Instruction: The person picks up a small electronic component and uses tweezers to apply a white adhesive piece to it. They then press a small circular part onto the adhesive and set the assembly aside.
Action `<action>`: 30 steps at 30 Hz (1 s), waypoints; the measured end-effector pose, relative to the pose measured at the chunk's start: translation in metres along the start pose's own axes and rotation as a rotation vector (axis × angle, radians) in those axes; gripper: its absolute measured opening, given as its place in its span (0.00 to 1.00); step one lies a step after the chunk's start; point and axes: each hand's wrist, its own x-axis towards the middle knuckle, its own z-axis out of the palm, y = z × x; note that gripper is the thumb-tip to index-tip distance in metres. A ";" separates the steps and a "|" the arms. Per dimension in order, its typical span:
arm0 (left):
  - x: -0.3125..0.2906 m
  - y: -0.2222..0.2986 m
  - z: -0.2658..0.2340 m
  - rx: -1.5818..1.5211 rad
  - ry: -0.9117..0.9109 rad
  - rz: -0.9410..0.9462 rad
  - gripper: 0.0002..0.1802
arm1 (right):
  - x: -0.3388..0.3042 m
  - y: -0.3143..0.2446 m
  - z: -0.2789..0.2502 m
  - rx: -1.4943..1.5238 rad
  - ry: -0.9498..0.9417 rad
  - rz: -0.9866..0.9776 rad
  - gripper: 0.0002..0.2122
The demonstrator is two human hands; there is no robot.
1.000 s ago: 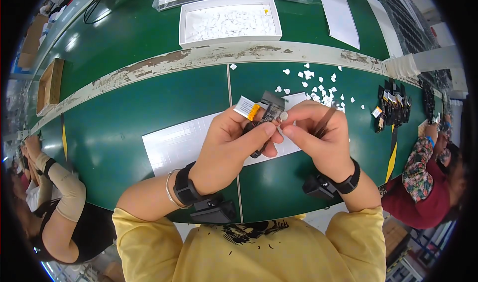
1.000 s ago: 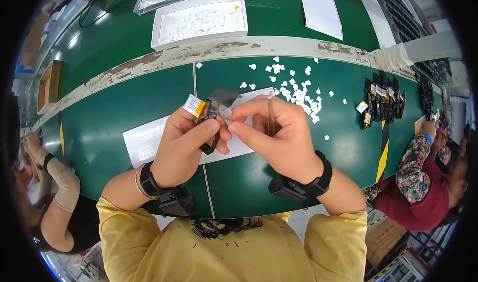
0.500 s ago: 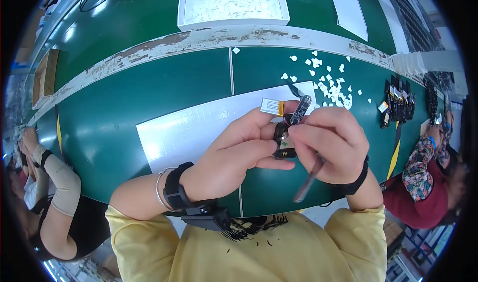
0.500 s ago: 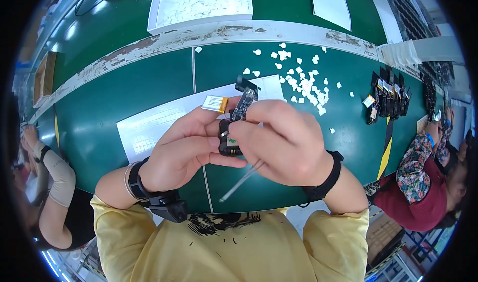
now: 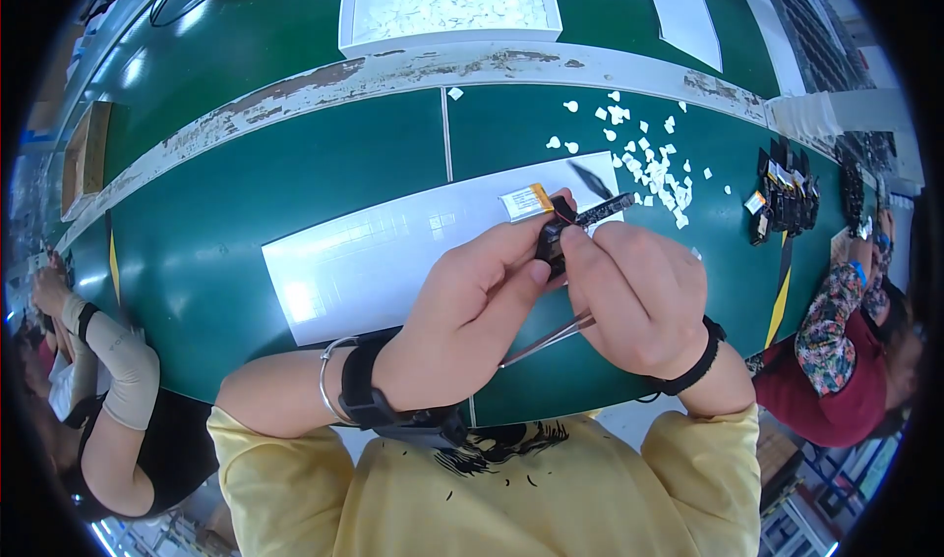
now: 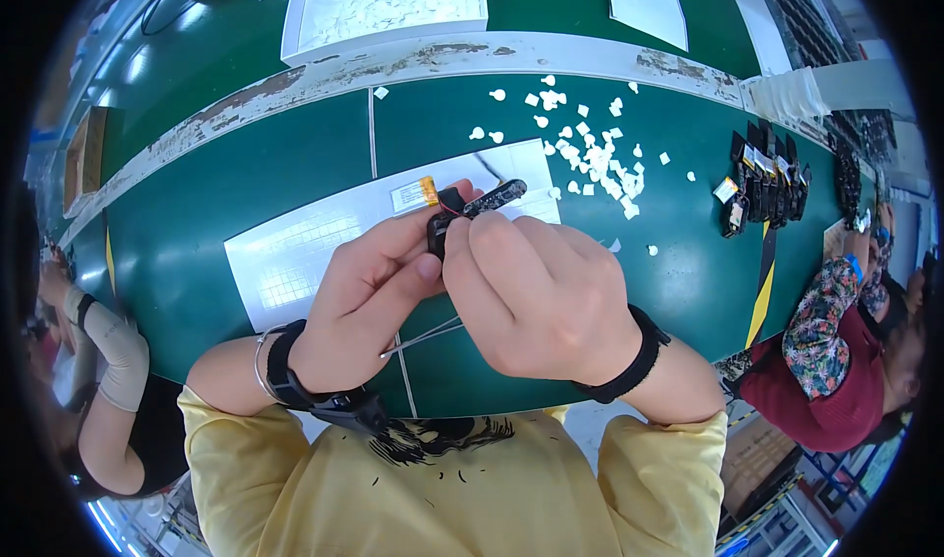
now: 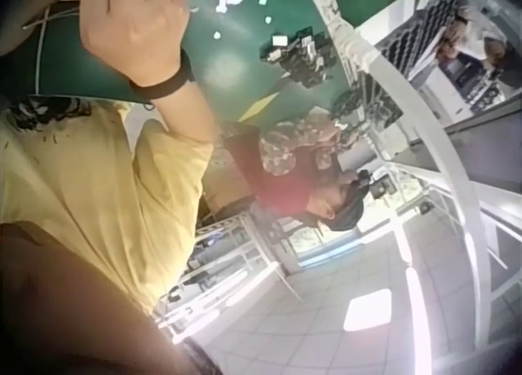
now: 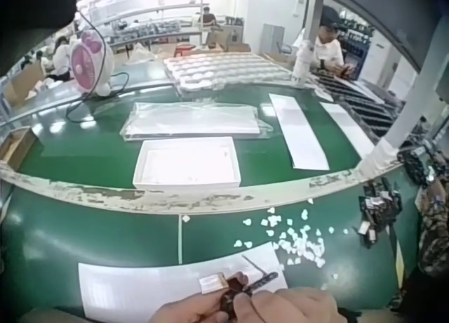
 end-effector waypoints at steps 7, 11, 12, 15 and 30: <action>0.005 -0.002 -0.001 0.215 0.096 0.140 0.12 | 0.003 0.007 -0.003 0.137 -0.021 0.080 0.07; 0.007 0.012 -0.002 0.167 0.043 -0.047 0.13 | 0.004 0.008 -0.009 0.183 0.049 0.082 0.09; 0.008 0.012 -0.002 0.128 0.068 -0.042 0.12 | 0.006 0.007 -0.010 0.222 0.070 0.067 0.09; 0.009 0.020 -0.004 0.090 0.073 -0.063 0.11 | 0.007 0.007 -0.023 0.233 0.081 0.059 0.10; -0.006 0.063 -0.072 0.396 0.397 -0.014 0.19 | -0.102 0.068 -0.082 -0.149 0.017 0.913 0.09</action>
